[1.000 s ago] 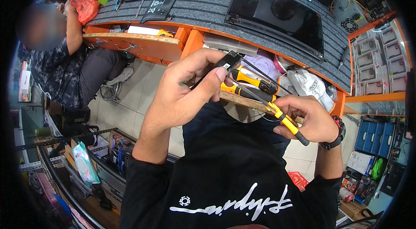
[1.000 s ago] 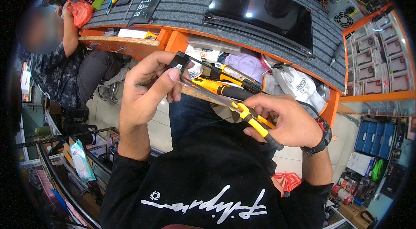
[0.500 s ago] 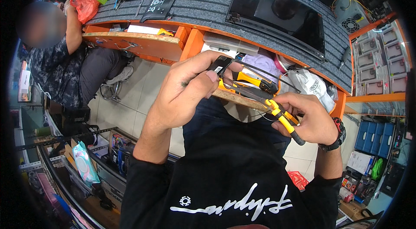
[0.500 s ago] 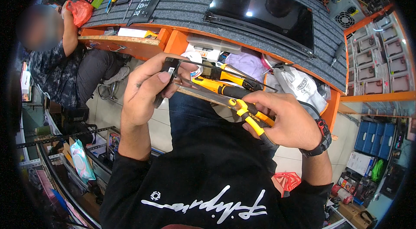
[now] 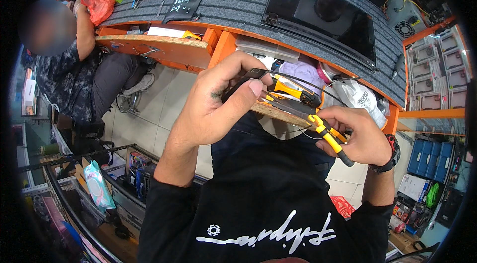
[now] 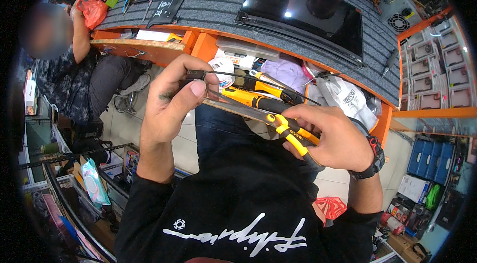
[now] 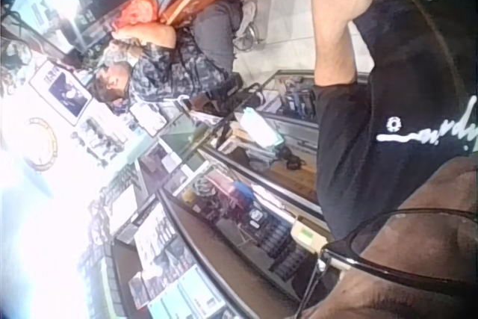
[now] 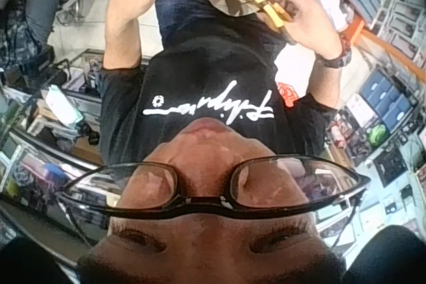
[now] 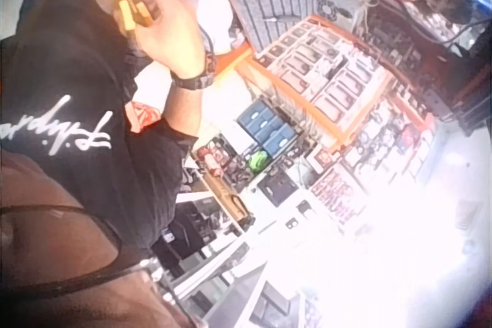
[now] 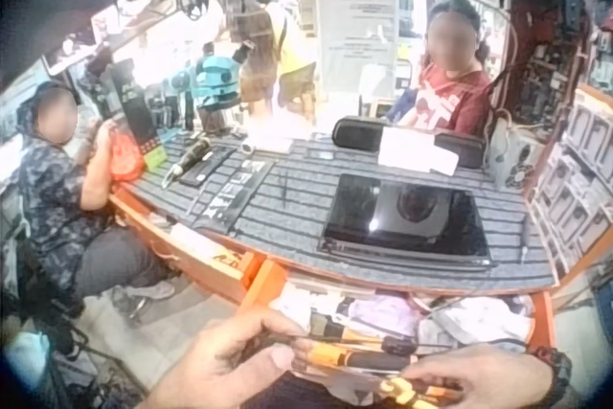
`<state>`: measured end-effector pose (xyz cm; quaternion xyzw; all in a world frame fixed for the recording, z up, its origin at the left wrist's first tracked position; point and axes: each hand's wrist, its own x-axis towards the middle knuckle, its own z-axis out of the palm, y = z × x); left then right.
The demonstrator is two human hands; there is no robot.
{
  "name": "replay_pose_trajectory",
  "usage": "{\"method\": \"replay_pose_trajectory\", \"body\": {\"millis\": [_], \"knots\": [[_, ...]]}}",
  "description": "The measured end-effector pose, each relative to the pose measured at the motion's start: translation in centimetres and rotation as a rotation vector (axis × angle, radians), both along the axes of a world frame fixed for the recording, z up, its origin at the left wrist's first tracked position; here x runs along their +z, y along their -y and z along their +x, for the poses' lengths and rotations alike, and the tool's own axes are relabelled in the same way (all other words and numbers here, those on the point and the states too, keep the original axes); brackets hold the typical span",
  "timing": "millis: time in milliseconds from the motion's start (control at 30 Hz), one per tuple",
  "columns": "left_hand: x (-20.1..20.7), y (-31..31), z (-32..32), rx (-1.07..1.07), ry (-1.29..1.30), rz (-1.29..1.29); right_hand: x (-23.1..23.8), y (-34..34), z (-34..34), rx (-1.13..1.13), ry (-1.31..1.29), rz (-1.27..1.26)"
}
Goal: The person works on a black electronic device, likely a tablet, at a cluttered workbench. They use a screwdriver to remove a small component, then use a brush to clean the device's frame. Finally, they wipe the device with a cloth.
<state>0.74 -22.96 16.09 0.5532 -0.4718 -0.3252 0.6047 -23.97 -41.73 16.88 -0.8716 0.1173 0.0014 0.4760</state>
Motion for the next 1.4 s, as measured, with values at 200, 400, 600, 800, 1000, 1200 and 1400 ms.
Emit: {"method": "replay_pose_trajectory", "body": {"millis": [200,400,600,800,1000,1200,1400], "knots": [[-0.3,0.2,-0.1,-0.009,-0.085,-0.034,-0.4,1.4,-0.5,0.070,-0.049,0.243],[-0.4,0.3,0.0,-0.005,-0.066,-0.006,0.3,2.0,-0.6,0.078,-0.063,0.251],[-0.3,0.5,0.2,-0.071,-0.124,-0.040,1.0,2.4,-0.1,0.079,-0.093,0.211],[-0.4,0.6,0.3,-0.095,-0.142,-0.029,1.0,2.8,0.1,0.101,-0.113,0.275],[-0.4,0.6,0.2,-0.094,-0.155,-0.012,1.0,2.8,0.2,0.096,-0.135,0.323],[-0.3,0.6,0.0,-0.085,-0.149,0.015,1.1,3.0,0.5,0.110,-0.178,0.321],[-0.3,0.7,0.2,-0.091,-0.120,0.016,0.8,3.0,0.6,0.110,-0.165,0.333]]}}
